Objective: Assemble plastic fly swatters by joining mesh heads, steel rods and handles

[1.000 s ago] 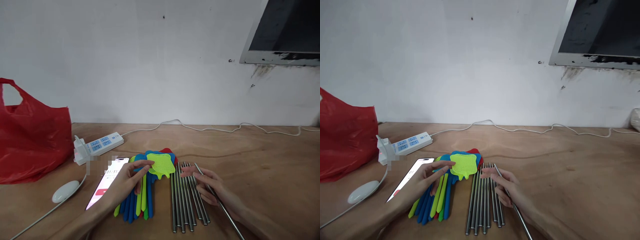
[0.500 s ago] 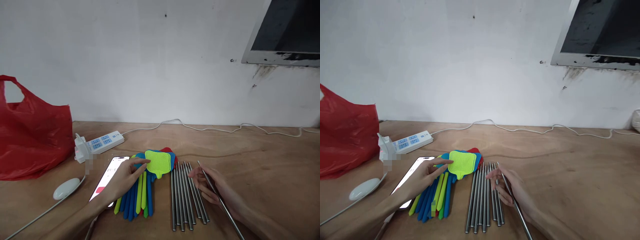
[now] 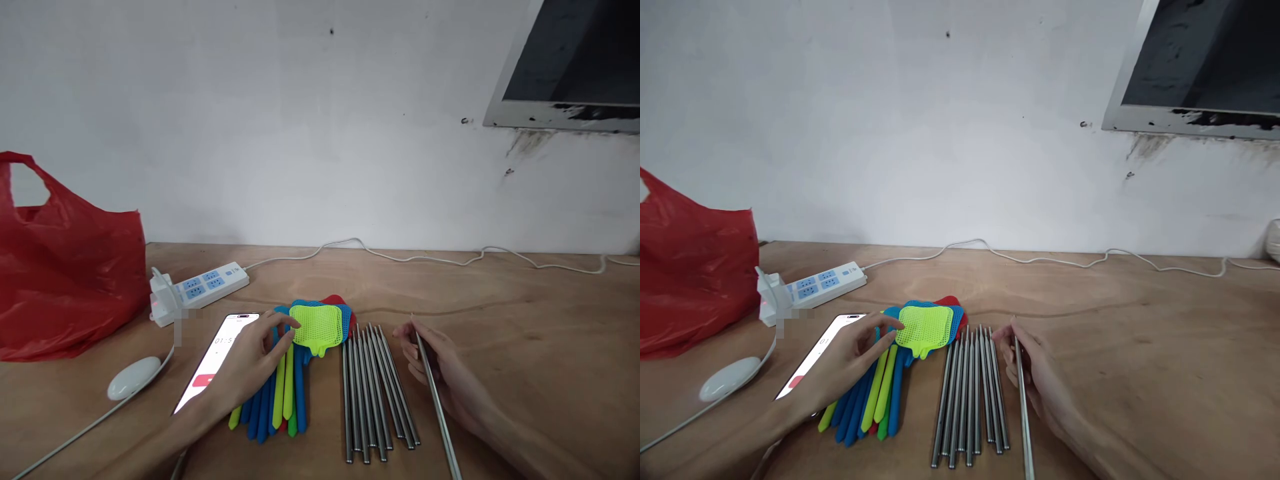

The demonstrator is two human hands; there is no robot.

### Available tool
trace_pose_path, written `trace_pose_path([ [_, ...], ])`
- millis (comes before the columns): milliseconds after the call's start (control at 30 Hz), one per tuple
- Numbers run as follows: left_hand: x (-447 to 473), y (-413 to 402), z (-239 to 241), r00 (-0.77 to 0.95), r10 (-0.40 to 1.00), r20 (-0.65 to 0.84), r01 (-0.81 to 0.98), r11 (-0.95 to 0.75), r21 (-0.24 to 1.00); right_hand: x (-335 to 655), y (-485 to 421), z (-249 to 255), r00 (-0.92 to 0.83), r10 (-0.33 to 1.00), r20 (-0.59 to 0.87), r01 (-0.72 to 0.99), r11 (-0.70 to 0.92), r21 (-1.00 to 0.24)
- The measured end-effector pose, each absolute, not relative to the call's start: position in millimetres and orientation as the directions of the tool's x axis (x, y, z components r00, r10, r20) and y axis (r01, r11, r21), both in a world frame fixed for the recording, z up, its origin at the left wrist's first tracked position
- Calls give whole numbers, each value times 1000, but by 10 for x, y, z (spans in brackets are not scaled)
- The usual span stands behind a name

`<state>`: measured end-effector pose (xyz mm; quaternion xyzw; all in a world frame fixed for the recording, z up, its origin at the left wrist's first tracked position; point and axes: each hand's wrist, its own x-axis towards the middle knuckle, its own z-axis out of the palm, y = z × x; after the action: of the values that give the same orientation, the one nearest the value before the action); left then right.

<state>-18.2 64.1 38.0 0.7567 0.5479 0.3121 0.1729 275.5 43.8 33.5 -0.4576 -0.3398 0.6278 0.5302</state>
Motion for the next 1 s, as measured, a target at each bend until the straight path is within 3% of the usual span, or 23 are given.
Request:
trace_pose_path([
  [200,-124,572,370,297,922,250,599,-383,703,2738,459,288,-53,986,-158,-410,-166,-897],
  [500,-66,501,372,404,881,245,601,-458,655,2727,455,210,-87,987,-132,-447,-157,-881],
  [667,-57,480,362,448,854,266,625,-512,590,2751,498,258,63,993,-96,-464,-56,-884],
  [800,-49,443,396,550,779,302,599,-620,507,2895,637,207,185,983,-20,-261,30,-965],
  [1000,-15,360,441,729,629,270,525,-767,369,3030,763,93,93,990,107,218,84,-972],
])
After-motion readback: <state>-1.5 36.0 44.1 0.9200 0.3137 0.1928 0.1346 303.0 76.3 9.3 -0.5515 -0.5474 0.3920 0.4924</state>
